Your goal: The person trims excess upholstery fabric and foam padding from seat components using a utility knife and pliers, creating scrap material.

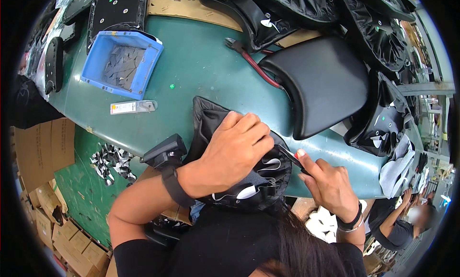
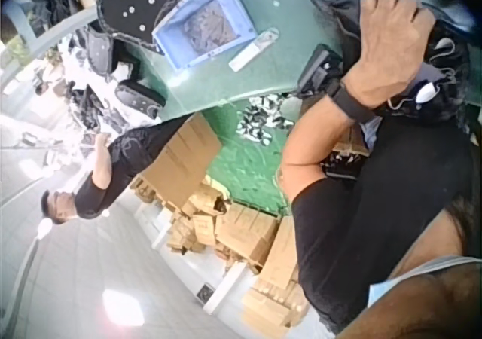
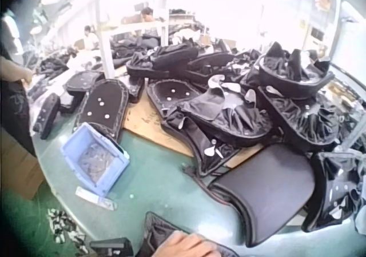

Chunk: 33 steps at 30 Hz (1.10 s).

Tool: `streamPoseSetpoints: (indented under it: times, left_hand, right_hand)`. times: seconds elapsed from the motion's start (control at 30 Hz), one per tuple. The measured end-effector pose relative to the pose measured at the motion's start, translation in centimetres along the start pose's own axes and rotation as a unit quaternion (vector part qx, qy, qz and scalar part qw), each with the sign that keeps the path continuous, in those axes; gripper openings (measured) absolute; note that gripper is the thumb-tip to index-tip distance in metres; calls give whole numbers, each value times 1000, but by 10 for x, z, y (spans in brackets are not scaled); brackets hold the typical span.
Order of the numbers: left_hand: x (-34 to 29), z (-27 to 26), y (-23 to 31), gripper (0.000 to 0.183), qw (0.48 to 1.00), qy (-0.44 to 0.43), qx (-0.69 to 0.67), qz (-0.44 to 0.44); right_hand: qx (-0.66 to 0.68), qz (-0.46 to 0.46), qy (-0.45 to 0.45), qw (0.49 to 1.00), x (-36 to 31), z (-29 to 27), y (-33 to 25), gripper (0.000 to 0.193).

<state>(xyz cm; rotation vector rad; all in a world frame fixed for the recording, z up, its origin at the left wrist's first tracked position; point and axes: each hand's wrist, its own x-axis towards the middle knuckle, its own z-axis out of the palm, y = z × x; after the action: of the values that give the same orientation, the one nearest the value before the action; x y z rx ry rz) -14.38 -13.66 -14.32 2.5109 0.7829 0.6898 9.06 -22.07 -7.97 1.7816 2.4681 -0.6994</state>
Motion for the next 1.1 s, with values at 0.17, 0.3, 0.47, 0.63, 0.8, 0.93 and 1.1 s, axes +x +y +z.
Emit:
streamPoseSetpoints:
  times: [0.17,0.3,0.47,0.63,0.8,0.93,1.1]
  left_hand:
    - [5,2,-2,24,987,-19,-145,-69]
    - [13,0,1,43,984,-42,-137,-104]
    - [16,-14,-28,27,665,213,-663,-271]
    - [17,-34,-13,15,911,-5,-345,-227]
    - [21,-15,0,25,997,-17,53,-50]
    - [25,-8,-24,28,913,62,-358,-187]
    - [28,-34,-13,10,729,178,-641,-162]
  right_hand:
    - [6,3,-21,1000,6,-9,-5,50]
    - [23,24,-28,999,5,2,-11,52]
    - [90,40,61,993,-55,35,-14,57]
    - [40,78,32,996,-24,18,-12,55]
    - [-22,3,33,999,19,-1,-3,51]
    - [27,53,34,998,-2,29,-17,58]
    - [85,87,89,989,-26,39,-30,57]
